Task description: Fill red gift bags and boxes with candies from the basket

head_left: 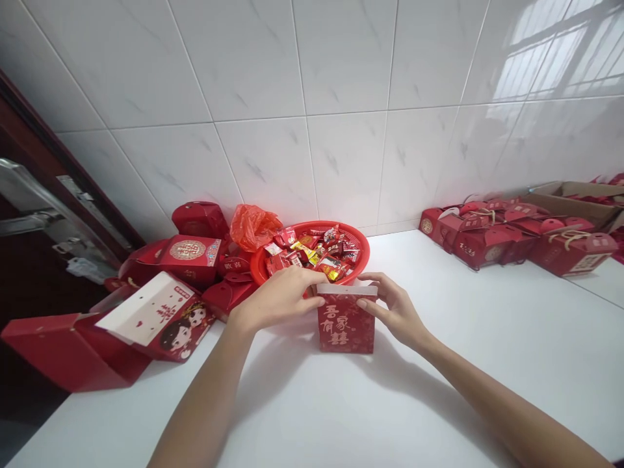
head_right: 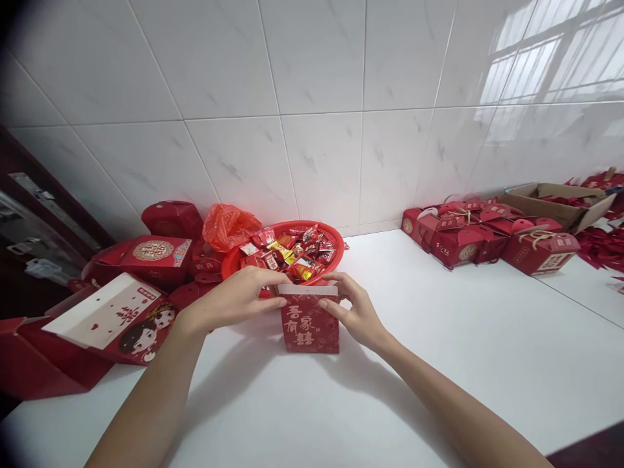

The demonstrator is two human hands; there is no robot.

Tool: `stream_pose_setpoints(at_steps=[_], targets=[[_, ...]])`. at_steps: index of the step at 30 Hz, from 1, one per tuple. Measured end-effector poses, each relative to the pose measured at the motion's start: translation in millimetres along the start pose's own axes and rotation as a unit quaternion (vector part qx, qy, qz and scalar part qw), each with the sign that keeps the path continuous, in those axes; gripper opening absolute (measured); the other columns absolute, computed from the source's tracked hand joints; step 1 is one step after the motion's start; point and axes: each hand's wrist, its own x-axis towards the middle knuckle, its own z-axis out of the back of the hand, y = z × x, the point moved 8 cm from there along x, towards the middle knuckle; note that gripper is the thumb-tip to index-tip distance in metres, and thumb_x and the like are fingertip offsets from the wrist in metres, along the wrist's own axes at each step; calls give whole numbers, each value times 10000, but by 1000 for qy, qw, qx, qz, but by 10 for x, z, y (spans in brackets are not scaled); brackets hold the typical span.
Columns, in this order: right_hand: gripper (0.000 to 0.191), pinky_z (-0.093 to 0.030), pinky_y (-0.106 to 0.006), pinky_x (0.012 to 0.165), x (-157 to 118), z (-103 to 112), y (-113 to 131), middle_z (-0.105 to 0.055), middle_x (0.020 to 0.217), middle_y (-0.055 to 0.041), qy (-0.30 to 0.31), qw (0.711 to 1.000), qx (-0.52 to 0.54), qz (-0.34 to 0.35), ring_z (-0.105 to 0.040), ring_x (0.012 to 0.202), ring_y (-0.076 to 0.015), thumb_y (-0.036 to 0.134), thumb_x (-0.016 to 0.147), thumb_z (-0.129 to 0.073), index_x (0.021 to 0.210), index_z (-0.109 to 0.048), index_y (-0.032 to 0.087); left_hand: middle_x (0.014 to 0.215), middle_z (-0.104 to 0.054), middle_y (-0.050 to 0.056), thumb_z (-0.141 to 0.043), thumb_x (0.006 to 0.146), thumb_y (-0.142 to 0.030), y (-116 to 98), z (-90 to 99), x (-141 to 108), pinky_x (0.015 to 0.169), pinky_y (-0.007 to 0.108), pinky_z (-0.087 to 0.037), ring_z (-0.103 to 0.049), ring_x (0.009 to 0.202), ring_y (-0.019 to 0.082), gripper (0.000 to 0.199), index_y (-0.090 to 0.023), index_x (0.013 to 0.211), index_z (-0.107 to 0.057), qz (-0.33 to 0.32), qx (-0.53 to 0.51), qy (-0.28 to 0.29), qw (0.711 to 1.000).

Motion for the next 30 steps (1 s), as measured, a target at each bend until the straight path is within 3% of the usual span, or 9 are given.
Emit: stream_pose_setpoints(at_steps=[5,9,15,21,26,30], targets=[[253,-534,-322,781,-39,81,73,-699,1037,-44,-51,997,-51,24,-628,829,-174,378,913,-616,1115,-641,228,792,-698,15,-579,869,-248,34,-55,117,673,268,-414,-622,736,190,125,-181,805,-662,-20,-36,-6,999],[236,-538,-338,801,-46,163,78,-711,997,-44,-86,994,-68,25,-642,852,-195,365,927,-573,1103,-653,230,918,-728,32,-556,898,-258,35,-142,191,759,286,-464,-648,825,200,170,-192,944,-705,-50,-84,-40,994],[282,-538,-372,866,-53,260,-1,-720,1087,-55,-114,989,-87,48,-660,896,-209,366,938,-537,1166,-654,249,1027,-667,73,-480,955,-231,92,-353,129,860,329,-509,-643,934,202,333,-209,1215,-687,-38,-84,-189,978],[361,-530,-376,904,-72,220,29,-721,1152,-64,-98,991,-72,61,-665,964,-219,451,970,-492,1207,-666,241,1007,-627,83,-430,962,-191,104,-507,-44,891,363,-508,-635,951,210,402,-211,1297,-651,-11,-29,-314,949],[314,-535,-361,892,-65,200,29,-731,1121,-57,-103,991,-62,63,-670,946,-210,427,966,-506,1146,-674,232,1047,-622,78,-489,927,-225,43,-500,-129,885,344,-525,-645,920,192,386,-194,1272,-659,1,-81,-334,939],[292,-538,-361,878,-64,163,16,-733,1091,-56,-89,992,-60,65,-674,924,-209,425,962,-505,1113,-667,234,1040,-660,68,-584,881,-310,106,-521,-156,753,310,-546,-642,773,159,323,-182,1151,-705,40,-191,-318,928]])
